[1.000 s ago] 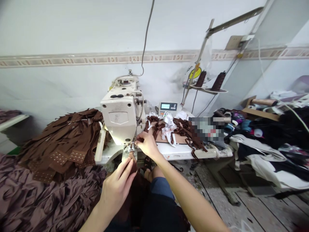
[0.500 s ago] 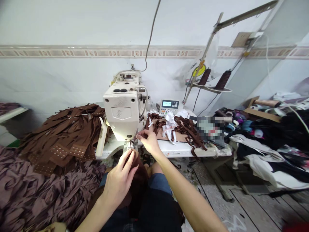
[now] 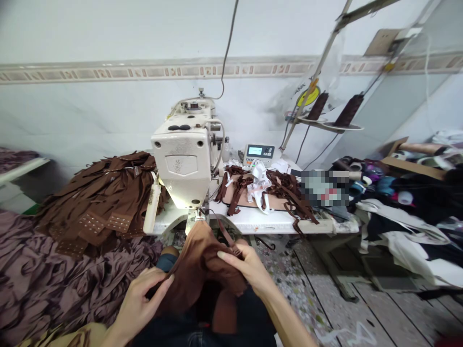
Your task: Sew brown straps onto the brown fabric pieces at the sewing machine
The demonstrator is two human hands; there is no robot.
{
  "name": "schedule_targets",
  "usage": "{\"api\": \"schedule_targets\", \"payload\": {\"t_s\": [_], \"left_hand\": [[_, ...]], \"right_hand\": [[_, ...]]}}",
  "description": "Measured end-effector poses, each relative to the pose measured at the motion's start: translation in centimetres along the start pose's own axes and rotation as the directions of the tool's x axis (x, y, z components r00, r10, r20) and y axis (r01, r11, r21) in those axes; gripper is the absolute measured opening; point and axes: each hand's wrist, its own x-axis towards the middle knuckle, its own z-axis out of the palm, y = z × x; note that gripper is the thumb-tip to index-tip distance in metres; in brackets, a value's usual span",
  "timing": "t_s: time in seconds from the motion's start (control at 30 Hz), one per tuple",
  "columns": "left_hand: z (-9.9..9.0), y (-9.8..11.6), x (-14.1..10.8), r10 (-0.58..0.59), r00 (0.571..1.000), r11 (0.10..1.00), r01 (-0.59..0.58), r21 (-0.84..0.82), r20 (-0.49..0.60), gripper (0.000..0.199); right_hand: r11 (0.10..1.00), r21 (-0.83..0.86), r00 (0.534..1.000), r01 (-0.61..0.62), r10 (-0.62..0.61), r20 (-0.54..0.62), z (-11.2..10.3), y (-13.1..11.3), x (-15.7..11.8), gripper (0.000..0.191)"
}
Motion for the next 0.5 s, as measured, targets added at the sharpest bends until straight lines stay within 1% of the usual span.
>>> {"api": "schedule_targets", "payload": {"t_s": [0.03,0.07,0.13,0.2,0.27,0.33,0.4,0.43,0.47,0.5], "left_hand": [[-0.1,-0.2,0.0,-0.037,0.998,0.999,0.037,-0.005,0.045,0.031],[-0.2,-0.5,0.1,-0.077,0.992,0.997,0.079,-0.016,0.095,0.033],[-0.4,-1.2,0.3,-0.162,0.965,0.982,0.178,-0.061,0.206,0.039],[-0.8,-2.3,0.5,-0.241,0.913,0.942,0.301,-0.148,0.328,0.043],[-1.5,-3.5,0.5,-0.303,0.857,0.871,0.427,-0.244,0.416,0.045],[-2.4,-4.7,0.3,-0.357,0.823,0.795,0.516,-0.32,0.442,0.045],[-3.2,-5.5,0.1,-0.408,0.807,0.728,0.57,-0.38,0.427,0.046],[-3.5,-5.6,0.0,-0.431,0.8,0.693,0.589,-0.415,0.417,0.046],[-3.6,-5.5,-0.1,-0.451,0.794,0.654,0.605,-0.454,0.409,0.046],[-3.5,-5.2,-0.1,-0.464,0.787,0.615,0.616,-0.492,0.405,0.045]], "right_hand": [[1.0,0.002,0.999,0.013,-0.013,-0.035,-0.3,-0.6,0.0,0.048],[1.0,-0.007,0.999,0.021,-0.021,-0.046,-0.6,-1.1,-0.1,0.048],[0.998,-0.058,0.999,0.03,-0.031,-0.02,-0.8,-1.9,-0.6,0.05],[0.991,-0.129,0.999,0.043,-0.039,0.03,-0.9,-2.5,-1.4,0.049],[0.981,-0.185,0.997,0.054,-0.042,0.066,-1.3,-3.0,-2.4,0.047],[0.973,-0.226,0.997,0.046,-0.03,0.076,-2.5,-3.5,-3.5,0.046],[0.959,-0.283,0.996,0.008,0.016,0.084,-4.3,-3.8,-4.2,0.047],[0.942,-0.334,0.993,-0.018,0.056,0.107,-5.4,-3.8,-4.5,0.048],[0.912,-0.409,0.986,-0.039,0.102,0.132,-6.5,-3.6,-4.7,0.049],[0.861,-0.506,0.978,-0.053,0.148,0.148,-7.4,-3.2,-4.8,0.05]]}}
